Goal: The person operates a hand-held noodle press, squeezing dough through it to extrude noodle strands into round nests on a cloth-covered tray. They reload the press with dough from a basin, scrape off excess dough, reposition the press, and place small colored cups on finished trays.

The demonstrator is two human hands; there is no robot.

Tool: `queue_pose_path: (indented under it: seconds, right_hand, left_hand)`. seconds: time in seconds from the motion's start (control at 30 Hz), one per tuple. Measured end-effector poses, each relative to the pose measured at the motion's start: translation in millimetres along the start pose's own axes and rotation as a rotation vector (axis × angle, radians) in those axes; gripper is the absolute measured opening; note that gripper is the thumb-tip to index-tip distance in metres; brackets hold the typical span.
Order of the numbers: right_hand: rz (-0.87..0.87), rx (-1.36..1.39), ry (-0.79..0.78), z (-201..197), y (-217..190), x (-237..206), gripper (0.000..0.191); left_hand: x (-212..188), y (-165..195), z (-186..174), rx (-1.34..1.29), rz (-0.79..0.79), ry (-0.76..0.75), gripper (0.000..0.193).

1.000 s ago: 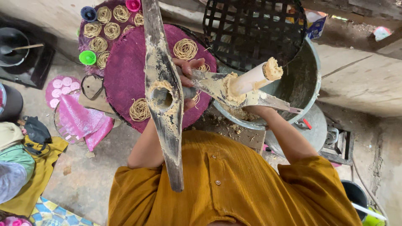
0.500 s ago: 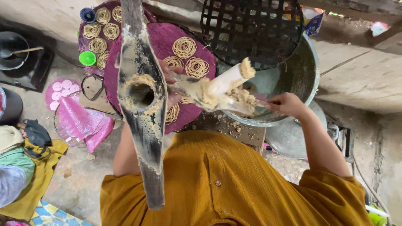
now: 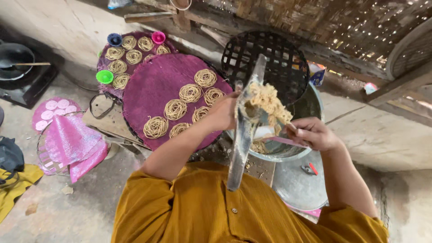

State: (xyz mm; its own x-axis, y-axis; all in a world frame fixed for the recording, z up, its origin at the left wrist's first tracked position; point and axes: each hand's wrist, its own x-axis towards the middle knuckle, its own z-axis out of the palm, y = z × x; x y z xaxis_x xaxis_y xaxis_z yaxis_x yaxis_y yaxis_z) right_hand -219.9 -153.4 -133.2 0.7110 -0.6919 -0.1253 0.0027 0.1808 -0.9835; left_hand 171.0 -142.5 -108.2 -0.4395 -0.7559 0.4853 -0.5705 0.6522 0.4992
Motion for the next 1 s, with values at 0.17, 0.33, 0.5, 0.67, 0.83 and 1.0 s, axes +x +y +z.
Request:
queue_pose_path:
  seconds: [0.17, 0.33, 0.5, 0.67, 0.83, 1.0]
  right_hand:
    - [-0.139, -0.735, 0.036, 23.4, -59.4, 0.5, 0.043]
    - [0.114, -1.836, 0.368, 83.5, -173.5, -20.0, 0.041]
    - [-0.443, -2.32, 0.293, 168.7, -205.8, -0.4, 0.023]
    - [-0.864, -2.508, 0.242, 205.1, -189.1, 20.7, 0.013]
    - [-0.643, -2.303, 0.535, 197.8, -225.1, -15.2, 0.016]
    - [-0.717, -2.217, 0.64, 177.1, -233.6, -18.6, 0.015]
  left_hand:
    - [9.2, -4.0, -11.2, -0.072, -0.169, -0.05, 0.047]
    - [12.6, 20.1, -14.7, -0.004, -0.185, -0.117, 0.053]
    - [24.3, 26.5, 2.6, 0.003, -0.221, -0.125, 0.055]
    - [25.1, -3.1, 18.3, 0.006, -0.154, 0.03, 0.047]
    - [22.6, -32.5, 20.3, -0.003, -0.379, -0.013, 0.032]
    - [23.1, -27.4, 25.2, -0.064, -0.19, 0.123, 0.036]
